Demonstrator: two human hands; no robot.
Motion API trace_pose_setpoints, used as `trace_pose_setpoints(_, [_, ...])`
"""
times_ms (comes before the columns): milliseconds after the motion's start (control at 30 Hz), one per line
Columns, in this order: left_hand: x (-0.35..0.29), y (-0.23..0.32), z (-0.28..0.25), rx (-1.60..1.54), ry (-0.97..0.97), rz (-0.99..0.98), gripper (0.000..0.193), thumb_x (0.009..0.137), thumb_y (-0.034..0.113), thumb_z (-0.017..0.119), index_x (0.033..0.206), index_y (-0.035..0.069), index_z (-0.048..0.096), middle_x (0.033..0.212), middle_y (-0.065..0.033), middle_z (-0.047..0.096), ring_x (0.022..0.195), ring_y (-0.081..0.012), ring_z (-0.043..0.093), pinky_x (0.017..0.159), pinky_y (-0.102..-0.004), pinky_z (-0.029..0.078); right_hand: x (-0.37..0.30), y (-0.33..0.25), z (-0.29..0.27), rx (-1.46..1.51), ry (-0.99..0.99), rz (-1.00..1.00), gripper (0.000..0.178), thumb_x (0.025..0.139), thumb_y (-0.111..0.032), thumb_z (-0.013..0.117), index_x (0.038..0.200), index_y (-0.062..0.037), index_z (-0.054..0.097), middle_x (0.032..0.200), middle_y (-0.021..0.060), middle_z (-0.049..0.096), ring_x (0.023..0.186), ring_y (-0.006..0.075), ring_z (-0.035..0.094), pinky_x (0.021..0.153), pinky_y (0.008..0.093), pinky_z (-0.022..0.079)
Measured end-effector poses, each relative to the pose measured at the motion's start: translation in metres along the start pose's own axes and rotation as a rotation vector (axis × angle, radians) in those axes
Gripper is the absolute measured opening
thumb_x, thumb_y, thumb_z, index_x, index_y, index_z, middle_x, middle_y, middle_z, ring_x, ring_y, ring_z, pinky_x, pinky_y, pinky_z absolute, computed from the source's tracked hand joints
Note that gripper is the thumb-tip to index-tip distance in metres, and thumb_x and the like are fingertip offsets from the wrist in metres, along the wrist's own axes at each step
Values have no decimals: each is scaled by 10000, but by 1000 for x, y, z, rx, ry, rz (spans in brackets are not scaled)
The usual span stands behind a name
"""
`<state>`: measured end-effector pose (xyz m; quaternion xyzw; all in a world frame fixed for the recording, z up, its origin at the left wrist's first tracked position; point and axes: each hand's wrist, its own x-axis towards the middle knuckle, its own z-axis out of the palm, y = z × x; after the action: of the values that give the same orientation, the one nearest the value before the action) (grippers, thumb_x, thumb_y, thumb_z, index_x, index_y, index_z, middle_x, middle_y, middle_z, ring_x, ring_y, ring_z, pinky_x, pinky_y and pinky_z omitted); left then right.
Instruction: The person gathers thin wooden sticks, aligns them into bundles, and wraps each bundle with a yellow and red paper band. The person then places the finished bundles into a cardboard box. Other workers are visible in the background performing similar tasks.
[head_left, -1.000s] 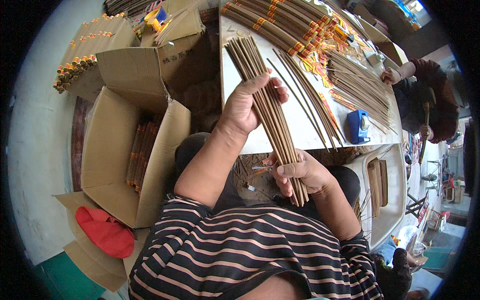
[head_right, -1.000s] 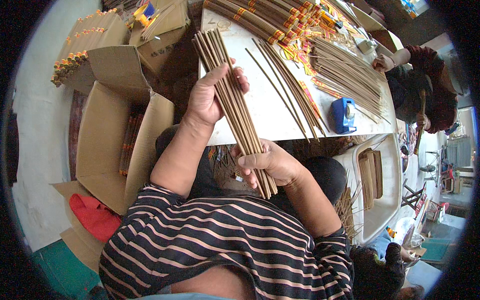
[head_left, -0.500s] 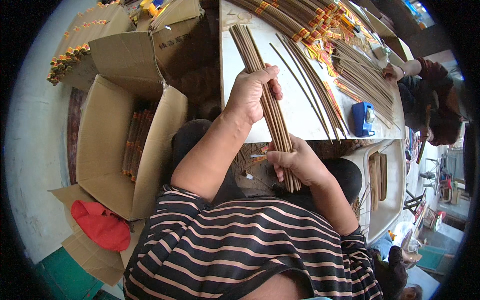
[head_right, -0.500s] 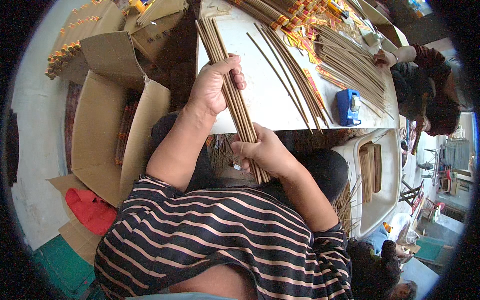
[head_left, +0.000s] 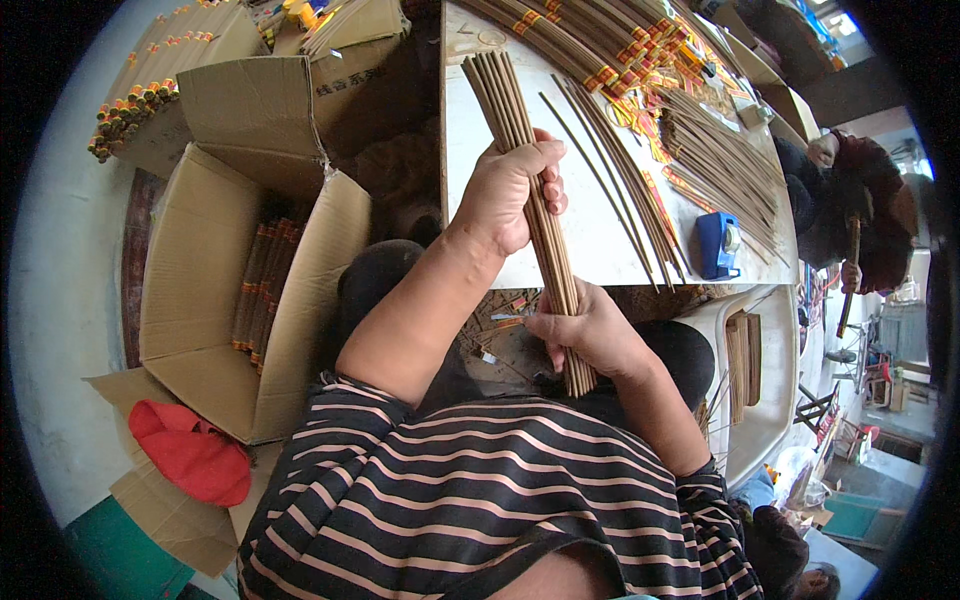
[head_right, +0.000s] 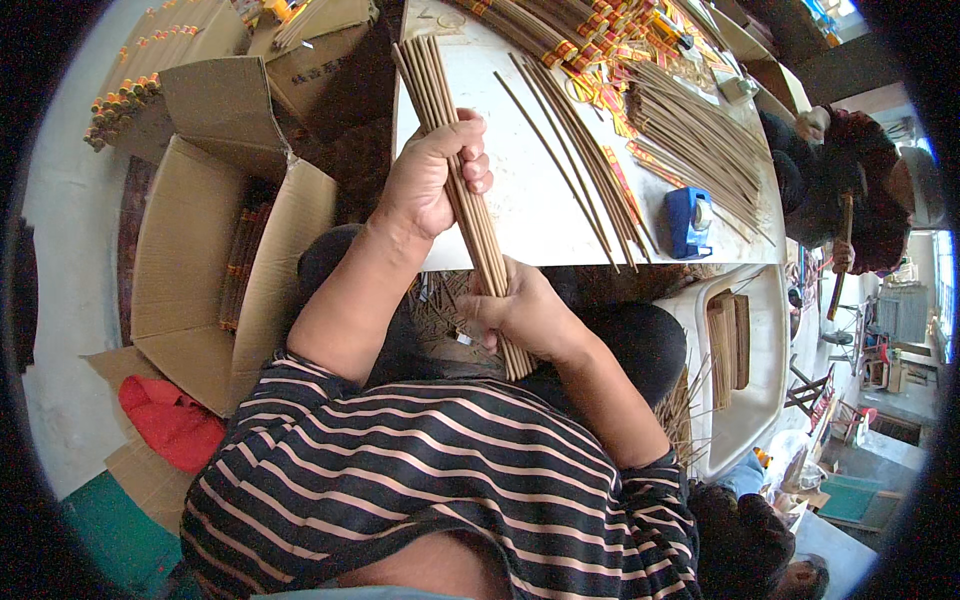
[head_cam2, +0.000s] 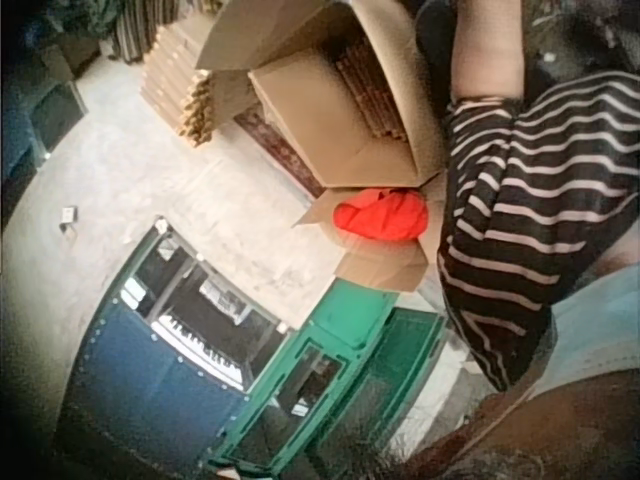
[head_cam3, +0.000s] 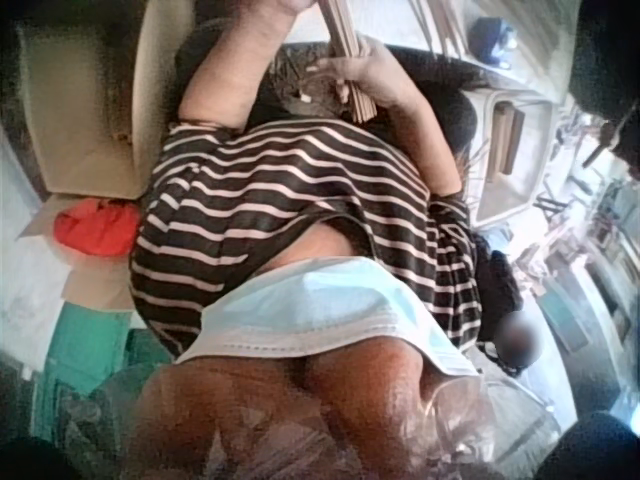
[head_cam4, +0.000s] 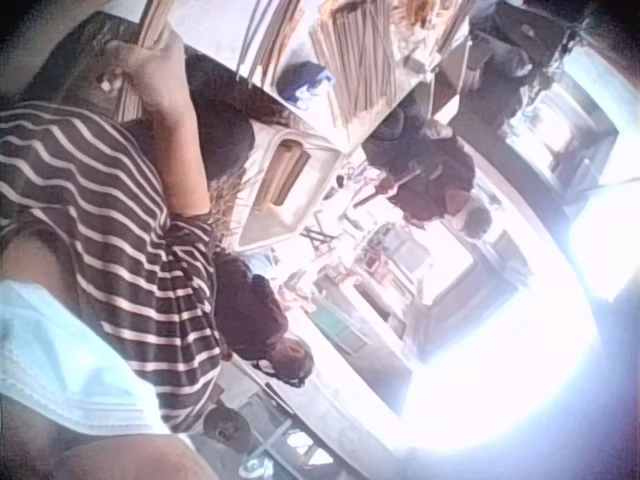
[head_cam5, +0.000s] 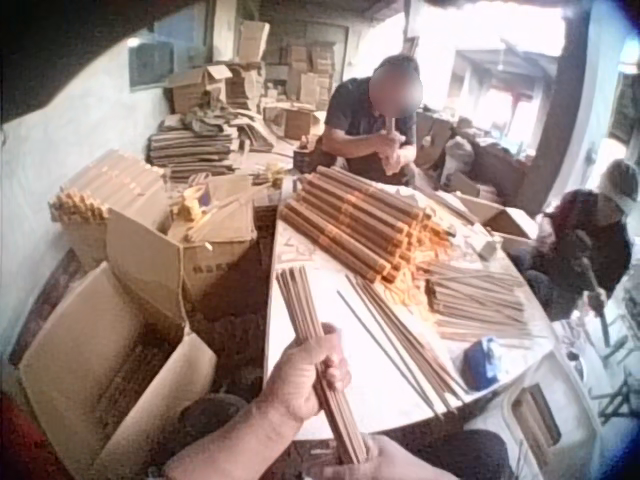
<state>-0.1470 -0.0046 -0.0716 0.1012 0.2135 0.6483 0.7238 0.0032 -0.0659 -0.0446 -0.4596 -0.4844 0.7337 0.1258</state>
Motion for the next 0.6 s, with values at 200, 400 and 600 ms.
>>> trace_pose_setpoints(200, [-3,6,3,2,-34,23,168,783,81,624,886,76,491,588,18,458,470,-83,437,439,-226,378,1,1,0,82,-67,45,209,751,-58,651,838,-16,466,600,52,520,423,127,513,383,229,435])
trace_pose_setpoints(400, [-2,7,-5,-155,-177,-20,136,794,74,612,869,67,498,599,19,460,473,-82,437,439,-232,381,-3,3,0,238,-179,20,187,764,-36,626,859,7,471,605,62,531,449,138,530,400,237,457])
trace_pose_setpoints(600, [-3,4,-4,65,13,71,132,805,107,623,862,83,506,606,13,473,486,-90,459,445,-237,389,8,7,3,-145,74,-40,174,797,-74,620,865,-8,474,589,33,518,425,114,502,371,229,425])
